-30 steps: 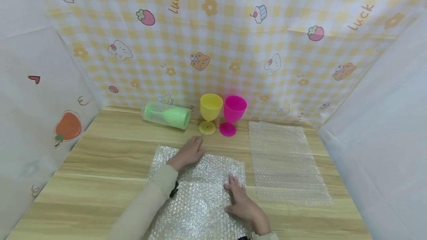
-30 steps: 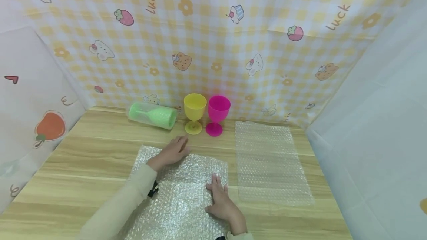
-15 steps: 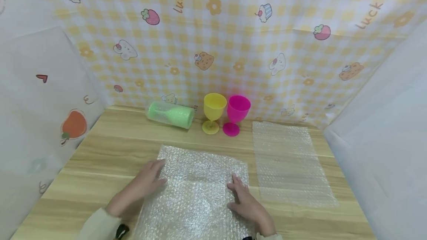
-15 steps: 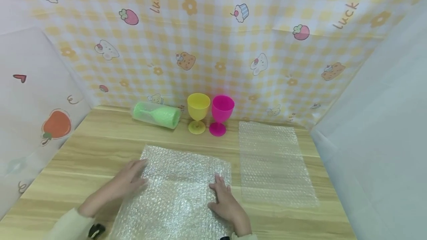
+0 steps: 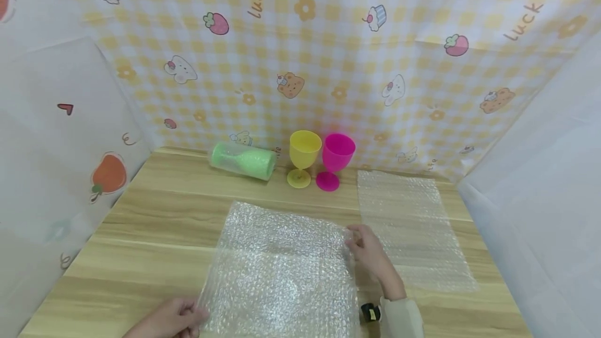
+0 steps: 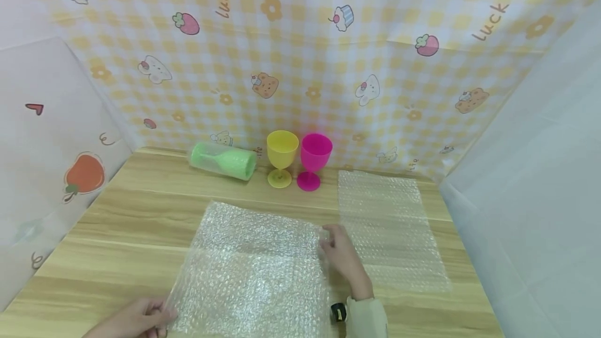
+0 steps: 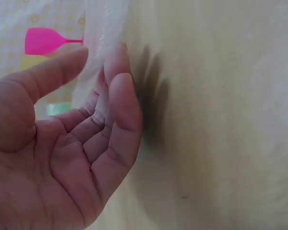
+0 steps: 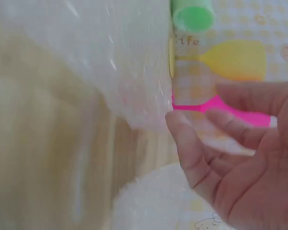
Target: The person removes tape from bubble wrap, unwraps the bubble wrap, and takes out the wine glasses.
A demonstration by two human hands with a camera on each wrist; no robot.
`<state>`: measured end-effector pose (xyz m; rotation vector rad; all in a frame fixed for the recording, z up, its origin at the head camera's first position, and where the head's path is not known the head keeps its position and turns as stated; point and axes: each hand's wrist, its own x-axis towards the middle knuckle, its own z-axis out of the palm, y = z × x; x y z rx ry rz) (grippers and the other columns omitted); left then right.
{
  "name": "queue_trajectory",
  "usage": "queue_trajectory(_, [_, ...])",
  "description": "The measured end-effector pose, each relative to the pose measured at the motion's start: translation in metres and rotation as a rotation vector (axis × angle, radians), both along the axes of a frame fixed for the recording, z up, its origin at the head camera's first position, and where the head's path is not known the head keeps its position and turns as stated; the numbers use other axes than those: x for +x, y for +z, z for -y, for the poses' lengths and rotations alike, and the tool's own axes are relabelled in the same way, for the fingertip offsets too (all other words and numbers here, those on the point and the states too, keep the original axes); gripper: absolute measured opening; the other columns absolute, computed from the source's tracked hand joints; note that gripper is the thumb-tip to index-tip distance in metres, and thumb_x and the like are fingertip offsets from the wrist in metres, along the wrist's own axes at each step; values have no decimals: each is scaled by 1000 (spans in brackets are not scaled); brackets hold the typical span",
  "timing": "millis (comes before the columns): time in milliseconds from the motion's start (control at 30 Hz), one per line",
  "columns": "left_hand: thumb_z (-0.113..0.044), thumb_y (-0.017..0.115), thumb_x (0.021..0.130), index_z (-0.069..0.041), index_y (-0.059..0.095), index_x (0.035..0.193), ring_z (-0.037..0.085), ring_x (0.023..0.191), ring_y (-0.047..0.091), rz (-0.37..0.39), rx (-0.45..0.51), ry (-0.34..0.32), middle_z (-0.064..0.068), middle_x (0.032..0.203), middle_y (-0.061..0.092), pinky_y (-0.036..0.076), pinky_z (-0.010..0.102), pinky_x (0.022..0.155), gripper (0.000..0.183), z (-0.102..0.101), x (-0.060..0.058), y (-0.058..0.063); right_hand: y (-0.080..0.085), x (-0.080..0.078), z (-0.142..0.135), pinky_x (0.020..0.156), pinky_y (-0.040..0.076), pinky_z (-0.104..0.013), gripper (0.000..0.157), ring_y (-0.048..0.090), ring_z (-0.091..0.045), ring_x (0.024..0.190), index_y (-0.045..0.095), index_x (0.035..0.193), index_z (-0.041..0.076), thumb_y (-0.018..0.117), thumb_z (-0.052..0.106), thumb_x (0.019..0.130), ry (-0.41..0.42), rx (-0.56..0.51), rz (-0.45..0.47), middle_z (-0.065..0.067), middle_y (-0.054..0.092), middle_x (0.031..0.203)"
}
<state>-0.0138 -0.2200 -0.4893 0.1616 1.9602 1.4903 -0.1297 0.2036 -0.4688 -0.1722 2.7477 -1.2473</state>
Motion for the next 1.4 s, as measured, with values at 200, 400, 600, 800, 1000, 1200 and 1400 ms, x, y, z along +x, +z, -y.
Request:
queue_trajectory(200, [-27,50,92,4,57,81,2,53,47,87,56,26,-4,65,56,42,15,47,34,-1,7,-7,-2,-17,-5,89,46,-48,51,54,-41,104,36,130,-8,56,12,87,-45,75,98,-31,49,120])
queue_trajectory(400, [-24,47,93,14,51,84,1,57,51,36,75,60,-4,68,58,45,15,50,40,0,7,-10,-4,-22,-5,61,50,-29,38,58,-22,75,49,118,-6,57,12,86,-84,68,148,-17,60,95])
queue_trajectory(600, [-32,43,95,5,51,89,8,63,58,40,-14,217,1,76,61,52,22,56,38,2,2,-6,-6,-14,-6,53,48,-26,15,57,-16,61,59,94,-3,56,10,86,-89,-8,188,-9,61,75])
queue_trajectory(800, [-26,37,98,14,52,104,18,81,65,96,215,145,10,92,67,55,29,73,43,-8,-4,-8,-5,2,-15,39,46,-25,19,49,-11,40,53,91,-4,57,14,87,-113,-218,281,-5,55,56])
queue_trajectory(1000, [-17,37,98,13,52,109,19,93,64,201,487,-38,13,103,65,53,28,82,35,-49,-8,-16,6,18,-34,49,53,-26,33,56,-11,48,50,96,-9,57,23,89,-74,-367,322,-1,57,60])
queue_trajectory(1200, [-19,42,96,11,50,104,25,91,65,142,458,-118,19,101,64,54,30,79,32,-98,-15,-8,21,37,-64,60,55,-26,28,62,-10,60,49,102,-5,50,21,92,-62,-528,358,3,63,74])
queue_trajectory(1400, [-21,47,94,7,53,97,32,86,65,37,349,-95,22,97,64,56,30,71,29,-137,-27,0,32,59,-95,57,55,-25,15,64,-8,61,58,91,7,44,6,94,-50,-719,155,5,66,80])
